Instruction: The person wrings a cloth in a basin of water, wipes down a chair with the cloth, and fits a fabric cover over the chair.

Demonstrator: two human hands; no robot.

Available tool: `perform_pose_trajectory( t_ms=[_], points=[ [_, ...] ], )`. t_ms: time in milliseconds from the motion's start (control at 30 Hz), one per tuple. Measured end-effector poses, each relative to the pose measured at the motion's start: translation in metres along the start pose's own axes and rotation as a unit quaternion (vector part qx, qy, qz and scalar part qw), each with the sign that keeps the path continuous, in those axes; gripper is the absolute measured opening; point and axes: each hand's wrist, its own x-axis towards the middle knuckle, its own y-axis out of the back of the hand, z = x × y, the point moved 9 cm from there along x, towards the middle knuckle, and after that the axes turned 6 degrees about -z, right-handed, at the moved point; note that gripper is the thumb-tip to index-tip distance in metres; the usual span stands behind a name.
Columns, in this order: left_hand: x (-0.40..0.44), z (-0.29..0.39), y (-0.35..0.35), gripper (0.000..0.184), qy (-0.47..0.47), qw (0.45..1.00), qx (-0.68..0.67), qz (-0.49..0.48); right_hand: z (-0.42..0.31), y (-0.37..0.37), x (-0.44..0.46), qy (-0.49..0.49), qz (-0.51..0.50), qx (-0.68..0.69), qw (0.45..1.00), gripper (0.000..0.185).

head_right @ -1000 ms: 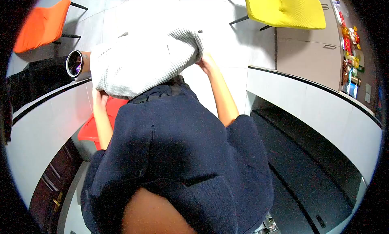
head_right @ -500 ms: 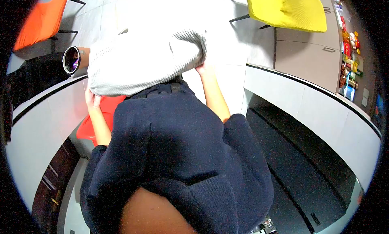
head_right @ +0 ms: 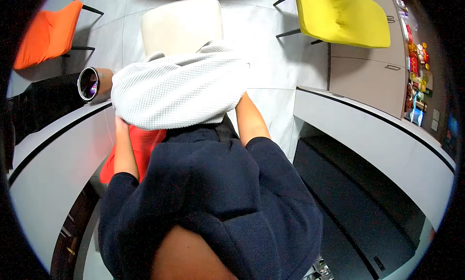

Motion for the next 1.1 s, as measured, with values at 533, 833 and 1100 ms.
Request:
perform_pose_trajectory(
  t_ms=[533, 833, 1100],
  points=[
    [-0.18, 0.049, -0.093, 0.041, -0.078, 0.847, 0.431, -0.301, -0.044, 0.068, -0.069, 0.216, 0.219, -0.369, 0.877, 0.027],
    [-0.235, 0.04, -0.13, 0.043, -0.288, 0.903, 0.309, -0.077, -0.035, -0.265, -0.226, 0.458, -0.345, -0.741, 0.349, 0.025],
    [-0.213, 0.002, -0.117, 0.033, 0.0, 0.951, -0.125, -0.282, -0.035, -0.25, -0.219, 0.451, -0.389, -0.647, 0.477, 0.015]
  ],
)
